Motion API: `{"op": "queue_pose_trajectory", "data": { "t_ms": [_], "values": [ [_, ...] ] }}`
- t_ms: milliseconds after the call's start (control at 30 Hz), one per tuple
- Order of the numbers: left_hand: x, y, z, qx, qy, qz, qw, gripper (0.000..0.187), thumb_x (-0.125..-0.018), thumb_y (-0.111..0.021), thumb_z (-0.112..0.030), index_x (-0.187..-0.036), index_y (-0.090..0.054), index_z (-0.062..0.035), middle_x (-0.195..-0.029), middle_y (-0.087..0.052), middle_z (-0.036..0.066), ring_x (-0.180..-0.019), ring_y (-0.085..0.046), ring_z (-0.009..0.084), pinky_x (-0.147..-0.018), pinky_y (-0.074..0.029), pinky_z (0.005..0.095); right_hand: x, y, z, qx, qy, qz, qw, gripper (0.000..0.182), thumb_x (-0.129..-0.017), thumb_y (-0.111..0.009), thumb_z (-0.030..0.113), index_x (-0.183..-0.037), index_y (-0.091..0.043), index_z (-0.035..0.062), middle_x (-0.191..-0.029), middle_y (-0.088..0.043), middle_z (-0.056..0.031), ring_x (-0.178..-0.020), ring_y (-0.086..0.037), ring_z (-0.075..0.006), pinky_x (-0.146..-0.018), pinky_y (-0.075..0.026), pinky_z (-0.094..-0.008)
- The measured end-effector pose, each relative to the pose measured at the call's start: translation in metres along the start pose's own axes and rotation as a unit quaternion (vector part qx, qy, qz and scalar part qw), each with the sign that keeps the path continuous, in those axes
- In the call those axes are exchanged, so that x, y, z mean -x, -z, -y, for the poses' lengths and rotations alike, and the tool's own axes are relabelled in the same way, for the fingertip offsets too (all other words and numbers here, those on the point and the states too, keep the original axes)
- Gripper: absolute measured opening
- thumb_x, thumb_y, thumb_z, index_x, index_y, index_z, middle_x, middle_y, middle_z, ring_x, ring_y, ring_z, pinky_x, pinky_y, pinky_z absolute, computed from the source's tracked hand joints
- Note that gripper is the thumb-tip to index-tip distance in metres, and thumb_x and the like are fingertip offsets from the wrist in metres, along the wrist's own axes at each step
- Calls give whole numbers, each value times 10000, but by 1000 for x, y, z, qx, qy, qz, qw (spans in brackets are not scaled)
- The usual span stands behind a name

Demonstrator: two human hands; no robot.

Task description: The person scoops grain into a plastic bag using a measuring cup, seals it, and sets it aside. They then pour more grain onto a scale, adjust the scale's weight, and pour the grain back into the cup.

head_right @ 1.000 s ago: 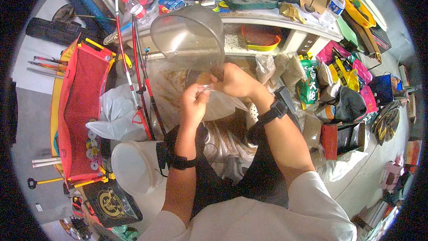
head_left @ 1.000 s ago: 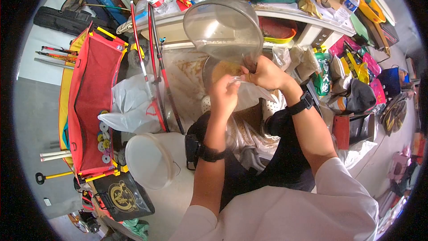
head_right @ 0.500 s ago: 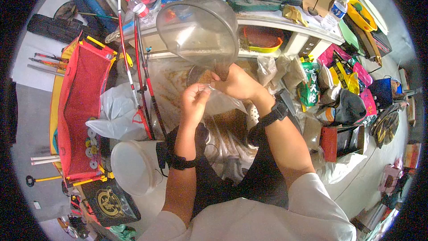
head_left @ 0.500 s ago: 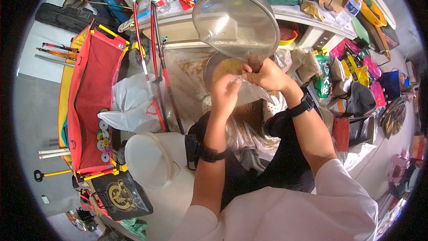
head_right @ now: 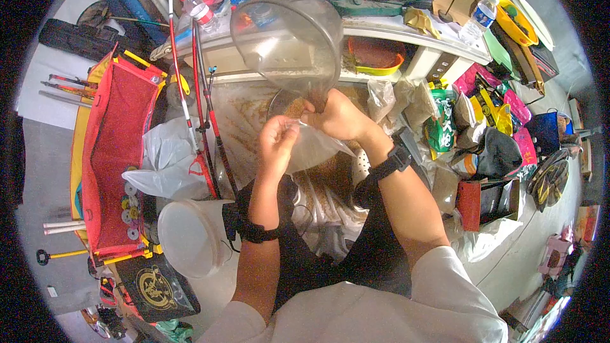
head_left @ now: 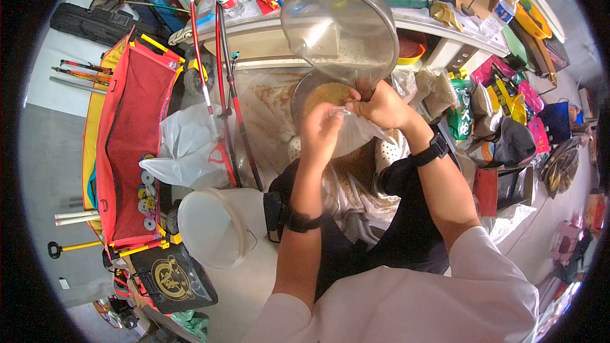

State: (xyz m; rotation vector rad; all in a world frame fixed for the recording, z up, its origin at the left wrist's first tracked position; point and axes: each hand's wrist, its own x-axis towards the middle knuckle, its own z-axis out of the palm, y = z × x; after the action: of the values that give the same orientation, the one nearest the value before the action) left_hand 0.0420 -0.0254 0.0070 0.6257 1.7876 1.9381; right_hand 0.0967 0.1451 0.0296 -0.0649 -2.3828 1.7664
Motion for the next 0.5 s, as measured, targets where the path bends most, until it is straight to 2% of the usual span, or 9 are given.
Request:
{"op": "queue_pose_trajectory", "data": {
  "t_ms": [133, 267, 433, 500],
  "values": [
    [-2, 3, 2, -32, -13, -14, 999, 123, -873, -585, -78, -933, -596, 28, -808, -605, 25, -734, -542, 89, -679, -437, 237, 0, 0, 4, -24, -34, 0, 999, 247, -794, -649, -19, -786, -420, 72, -724, -461, 11, -673, -460, -84, -589, -399, -240],
    [-3, 3, 6, -60, -44, -39, 996, 105, -860, -597, -69, -896, -604, 30, -773, -610, 38, -720, -541, 93, -674, -435, 238, -2, -2, 0, -36, -23, -4, 999, 241, -795, -648, -17, -786, -423, 70, -722, -461, 12, -667, -459, -85, -586, -397, -237],
    [-2, 2, -2, -128, -69, -62, 987, 61, -822, -613, -38, -825, -607, 22, -699, -602, 64, -679, -543, 109, -651, -439, 253, 0, -3, 9, 10, -9, -14, 1000, 244, -770, -672, -3, -776, -438, 66, -712, -452, 17, -647, -425, -85, -566, -371, -239],
    [0, 4, -2, -178, -64, -40, 981, 72, -852, -586, -26, -788, -552, -20, -738, -584, -8, -685, -518, 62, -652, -427, 218, -1, -3, 8, 13, -5, -12, 1000, 248, -762, -676, -3, -773, -437, 66, -706, -441, 21, -645, -416, -85, -562, -365, -242]
  ]
}}
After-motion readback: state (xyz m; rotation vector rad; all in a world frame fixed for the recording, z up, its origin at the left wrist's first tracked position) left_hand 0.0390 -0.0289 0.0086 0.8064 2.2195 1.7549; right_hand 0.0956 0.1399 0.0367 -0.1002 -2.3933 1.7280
